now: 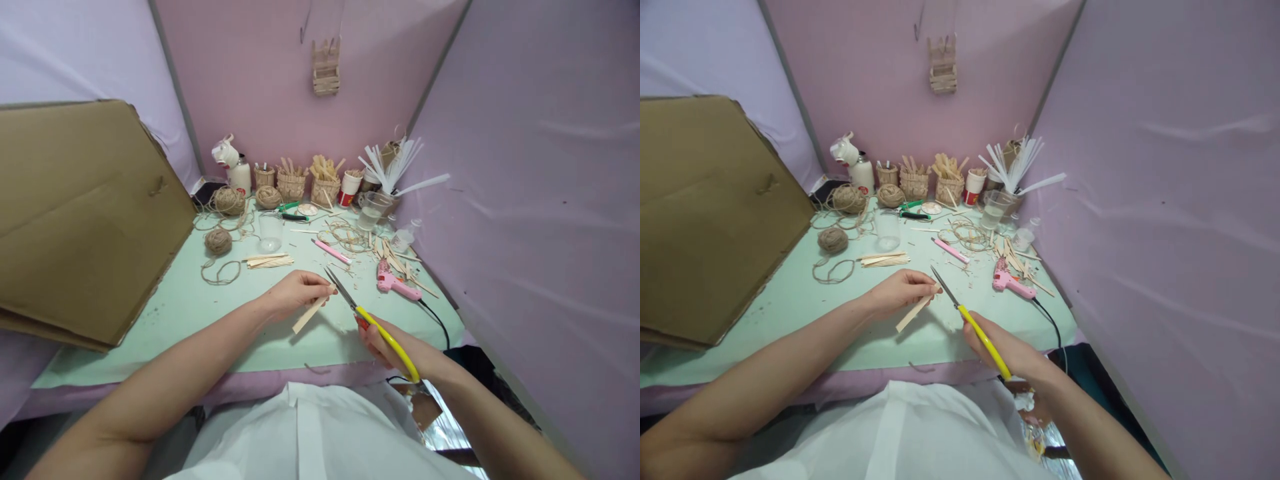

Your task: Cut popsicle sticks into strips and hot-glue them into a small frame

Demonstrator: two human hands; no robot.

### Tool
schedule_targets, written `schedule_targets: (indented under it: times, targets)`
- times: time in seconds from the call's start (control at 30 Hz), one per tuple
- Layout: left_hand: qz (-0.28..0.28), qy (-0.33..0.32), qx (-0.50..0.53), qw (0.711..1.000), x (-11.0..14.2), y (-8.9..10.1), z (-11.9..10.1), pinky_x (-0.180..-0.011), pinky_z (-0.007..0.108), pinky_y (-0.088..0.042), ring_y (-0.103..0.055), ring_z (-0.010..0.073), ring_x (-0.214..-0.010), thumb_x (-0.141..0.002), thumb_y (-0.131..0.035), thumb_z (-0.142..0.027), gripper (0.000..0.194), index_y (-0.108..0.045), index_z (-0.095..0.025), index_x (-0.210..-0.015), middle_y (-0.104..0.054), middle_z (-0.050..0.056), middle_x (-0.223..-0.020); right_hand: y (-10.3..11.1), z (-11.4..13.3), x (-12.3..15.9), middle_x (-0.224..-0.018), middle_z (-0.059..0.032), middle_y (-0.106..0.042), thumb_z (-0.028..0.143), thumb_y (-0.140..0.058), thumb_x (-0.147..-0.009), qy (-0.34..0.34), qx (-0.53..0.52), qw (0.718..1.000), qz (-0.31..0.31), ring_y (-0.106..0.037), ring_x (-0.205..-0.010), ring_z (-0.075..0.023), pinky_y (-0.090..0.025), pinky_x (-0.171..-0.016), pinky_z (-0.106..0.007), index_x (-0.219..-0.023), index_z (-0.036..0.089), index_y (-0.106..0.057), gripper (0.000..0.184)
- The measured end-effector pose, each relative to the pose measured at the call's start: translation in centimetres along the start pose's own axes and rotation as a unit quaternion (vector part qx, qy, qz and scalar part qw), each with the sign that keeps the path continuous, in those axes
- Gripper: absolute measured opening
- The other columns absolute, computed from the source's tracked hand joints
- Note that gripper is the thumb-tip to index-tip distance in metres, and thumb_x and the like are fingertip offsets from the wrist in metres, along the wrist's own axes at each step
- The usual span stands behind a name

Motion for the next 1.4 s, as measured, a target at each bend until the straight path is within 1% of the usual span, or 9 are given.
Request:
schedule_targets:
  times: [0.17,0.57,0.73,0.9,1.1,1.17,1.23,1.3,1.4]
  targets:
    - [-0.016,0.004,0.065,0.998,0.0,-0.1,0.2,-0.063,0.025,-0.039,-0.053,0.0127,-0.064,-0.057,-0.077,-0.042,0.036,-0.071,-0.012,-0.074,-0.061,0.004,-0.065,-0.2,0.4,-0.3,-0.061,0.0044,-0.037,0.063,-0.022,-0.088,0.018,-0.002,1.0,-0.018,-0.029,-0.052,-0.0102,-0.029,-0.045,-0.024,-0.075,0.021,-0.038,0.047]
    - [-0.072,-0.009,0.1,0.992,0.0,-0.4,0.6,-0.06,0.025,-0.039,-0.05,0.0112,-0.06,-0.056,-0.078,-0.045,0.038,-0.068,-0.011,-0.07,-0.057,0.003,-0.062,-0.2,-0.2,-0.9,-0.067,0.0043,-0.039,0.056,-0.031,-0.089,-0.024,0.025,0.998,-0.046,-0.033,-0.059,-0.0111,-0.033,-0.056,-0.026,-0.076,0.02,-0.037,0.039]
    - [-0.073,-0.009,0.105,0.992,-0.1,-0.3,0.6,-0.062,0.026,-0.04,-0.051,0.0105,-0.06,-0.057,-0.077,-0.042,0.033,-0.068,-0.013,-0.069,-0.058,0.002,-0.062,-0.1,0.2,-0.9,-0.065,0.0044,-0.039,0.056,-0.035,-0.087,-0.038,0.028,0.997,-0.053,-0.032,-0.058,-0.0109,-0.032,-0.052,-0.025,-0.073,0.021,-0.035,0.038]
    - [-0.083,-0.017,0.07,0.994,0.1,0.1,0.2,-0.062,0.026,-0.04,-0.051,0.0115,-0.061,-0.058,-0.076,-0.043,0.034,-0.07,-0.013,-0.073,-0.059,0.002,-0.063,-0.4,-0.2,-1.2,-0.06,0.006,-0.034,0.062,-0.028,-0.087,-0.051,-0.024,0.998,-0.042,-0.029,-0.05,-0.009,-0.029,-0.044,-0.023,-0.072,0.022,-0.034,0.043]
    - [-0.097,-0.073,0.024,0.992,0.0,1.1,-0.9,-0.065,0.027,-0.041,-0.052,0.0137,-0.066,-0.062,-0.074,-0.046,0.036,-0.07,-0.014,-0.076,-0.06,0.003,-0.067,-0.8,-2.0,-2.3,-0.054,0.0086,-0.026,0.065,-0.026,-0.087,-0.069,-0.126,0.989,-0.04,-0.019,-0.043,-0.0061,-0.02,-0.038,-0.02,-0.068,0.022,-0.031,0.047]
    - [-0.09,-0.082,0.036,0.992,-0.2,1.3,-0.9,-0.065,0.027,-0.04,-0.051,0.0134,-0.066,-0.062,-0.073,-0.047,0.037,-0.07,-0.013,-0.076,-0.059,0.003,-0.066,-0.5,-2.1,-2.7,-0.053,0.0088,-0.027,0.063,-0.028,-0.087,-0.058,-0.143,0.987,-0.05,-0.021,-0.042,-0.0061,-0.02,-0.037,-0.02,-0.07,0.022,-0.032,0.045]
    - [-0.067,-0.083,0.061,0.992,-0.5,1.1,-0.7,-0.063,0.025,-0.039,-0.05,0.0125,-0.065,-0.061,-0.074,-0.046,0.036,-0.069,-0.013,-0.075,-0.058,0.002,-0.065,0.4,-1.7,-3.3,-0.054,0.0087,-0.032,0.058,-0.039,-0.086,-0.037,-0.143,0.985,-0.089,-0.025,-0.042,-0.0062,-0.023,-0.038,-0.02,-0.073,0.022,-0.035,0.039]
    - [-0.022,-0.068,0.1,0.992,-0.6,0.5,-0.3,-0.062,0.024,-0.037,-0.049,0.0109,-0.063,-0.062,-0.076,-0.043,0.034,-0.068,-0.012,-0.075,-0.057,0.002,-0.065,1.8,-0.9,-4.0,-0.059,0.0067,-0.042,0.05,-0.054,-0.08,0.008,-0.148,0.978,-0.149,-0.031,-0.044,-0.0062,-0.027,-0.04,-0.021,-0.074,0.022,-0.036,0.034]
    - [0.067,-0.023,0.179,0.981,-0.3,-0.8,0.1,-0.061,0.023,-0.036,-0.046,0.0074,-0.058,-0.063,-0.077,-0.037,0.033,-0.066,-0.011,-0.081,-0.054,0.0,-0.064,3.6,0.7,-4.9,-0.083,0.001,-0.059,0.039,-0.065,-0.072,0.103,-0.205,0.951,-0.209,-0.034,-0.045,-0.0056,-0.03,-0.041,-0.023,-0.074,0.022,-0.035,0.035]
Point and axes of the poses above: each hand's wrist, its own x-axis away from the middle knuckle, its own y-axis out of the back of the hand, z = x × y, the point moved 7 cm from there along -x, towards the middle knuckle
